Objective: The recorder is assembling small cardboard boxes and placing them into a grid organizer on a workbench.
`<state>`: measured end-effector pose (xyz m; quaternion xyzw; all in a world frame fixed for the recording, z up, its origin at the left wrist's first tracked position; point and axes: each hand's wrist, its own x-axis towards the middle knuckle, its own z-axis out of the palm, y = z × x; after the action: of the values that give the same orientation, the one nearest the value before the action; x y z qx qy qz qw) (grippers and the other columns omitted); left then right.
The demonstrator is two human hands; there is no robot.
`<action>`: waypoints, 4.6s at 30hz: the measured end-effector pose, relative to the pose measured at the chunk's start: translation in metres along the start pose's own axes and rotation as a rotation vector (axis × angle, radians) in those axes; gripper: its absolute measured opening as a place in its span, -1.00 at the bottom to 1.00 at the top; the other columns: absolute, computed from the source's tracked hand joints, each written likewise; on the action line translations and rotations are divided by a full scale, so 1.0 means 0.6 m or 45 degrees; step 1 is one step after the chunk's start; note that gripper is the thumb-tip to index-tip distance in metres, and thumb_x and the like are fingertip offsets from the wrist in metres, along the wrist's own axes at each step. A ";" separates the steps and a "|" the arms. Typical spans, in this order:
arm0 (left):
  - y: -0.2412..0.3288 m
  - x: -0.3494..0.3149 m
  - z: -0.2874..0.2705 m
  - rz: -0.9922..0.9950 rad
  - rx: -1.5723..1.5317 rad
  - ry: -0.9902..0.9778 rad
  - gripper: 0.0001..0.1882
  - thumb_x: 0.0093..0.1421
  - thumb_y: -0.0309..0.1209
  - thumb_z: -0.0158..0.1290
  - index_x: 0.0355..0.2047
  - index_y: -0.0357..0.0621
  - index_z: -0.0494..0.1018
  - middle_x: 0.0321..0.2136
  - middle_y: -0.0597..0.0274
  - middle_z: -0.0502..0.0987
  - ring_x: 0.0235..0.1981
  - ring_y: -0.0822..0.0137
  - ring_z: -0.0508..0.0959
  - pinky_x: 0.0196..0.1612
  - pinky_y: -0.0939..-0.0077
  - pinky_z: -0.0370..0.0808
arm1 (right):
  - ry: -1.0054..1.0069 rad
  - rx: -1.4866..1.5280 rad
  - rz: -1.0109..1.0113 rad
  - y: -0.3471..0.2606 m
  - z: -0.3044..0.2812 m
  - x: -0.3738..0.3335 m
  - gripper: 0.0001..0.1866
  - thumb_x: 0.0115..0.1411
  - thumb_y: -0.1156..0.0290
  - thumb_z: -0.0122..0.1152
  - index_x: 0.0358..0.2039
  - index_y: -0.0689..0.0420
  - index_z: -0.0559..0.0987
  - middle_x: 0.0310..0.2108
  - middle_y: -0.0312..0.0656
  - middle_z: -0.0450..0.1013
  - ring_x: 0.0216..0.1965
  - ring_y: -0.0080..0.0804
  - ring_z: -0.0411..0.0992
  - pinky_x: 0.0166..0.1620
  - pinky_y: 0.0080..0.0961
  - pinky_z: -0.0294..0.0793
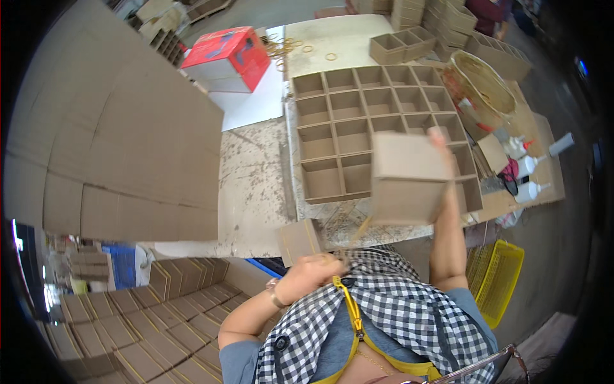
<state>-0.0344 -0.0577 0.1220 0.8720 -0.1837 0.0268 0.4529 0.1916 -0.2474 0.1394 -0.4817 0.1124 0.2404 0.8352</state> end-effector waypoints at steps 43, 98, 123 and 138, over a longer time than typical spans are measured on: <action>-0.214 -0.186 0.082 -1.249 -0.945 0.962 -0.77 0.27 -0.31 -0.06 -0.22 -0.22 0.43 -0.41 0.37 0.50 -0.46 0.59 0.43 -0.40 0.69 0.36 | -0.945 -2.345 -1.165 0.197 -0.268 -0.005 -0.89 0.00 0.28 0.09 -0.45 -0.01 0.47 -0.48 -0.31 0.31 -0.34 -0.38 0.32 -0.21 -0.44 0.25; -0.103 0.056 0.081 -0.247 0.193 0.601 -0.81 0.12 -0.52 -0.01 -0.23 -0.18 0.33 -0.44 -0.07 0.48 -0.43 -0.07 0.50 -0.42 0.19 0.44 | -1.209 -1.552 -0.525 0.076 -0.040 0.010 -0.60 0.07 0.13 0.20 -0.64 0.23 0.45 -0.71 0.02 0.32 -0.66 -0.12 0.33 -0.56 -0.35 0.28; -0.203 0.000 0.032 -0.454 -0.707 0.630 -0.85 0.09 -0.49 -0.04 -0.32 -0.24 0.42 -0.59 0.31 0.44 -0.56 0.51 0.39 -0.53 0.61 0.33 | -1.155 -1.638 -0.936 0.182 0.113 -0.140 -0.12 0.00 -0.20 0.14 0.09 0.29 0.20 0.01 0.15 0.26 0.16 0.03 0.19 0.19 -0.29 0.13; -0.088 -0.106 -0.090 -0.262 0.355 0.824 -0.93 0.09 -0.43 -0.02 -0.44 -0.15 0.36 -0.60 0.02 0.43 -0.57 0.08 0.49 -0.53 0.28 0.41 | -1.190 -1.395 -0.701 0.180 0.143 -0.050 -0.42 -0.32 0.01 0.49 -0.67 0.20 0.34 -0.76 -0.25 0.23 -0.68 -0.45 0.22 -0.58 -0.54 0.17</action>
<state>-0.0689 0.0319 0.0993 0.8856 0.0631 0.2805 0.3648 0.1071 -0.1369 0.1145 -0.6855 -0.5110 0.2239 0.4678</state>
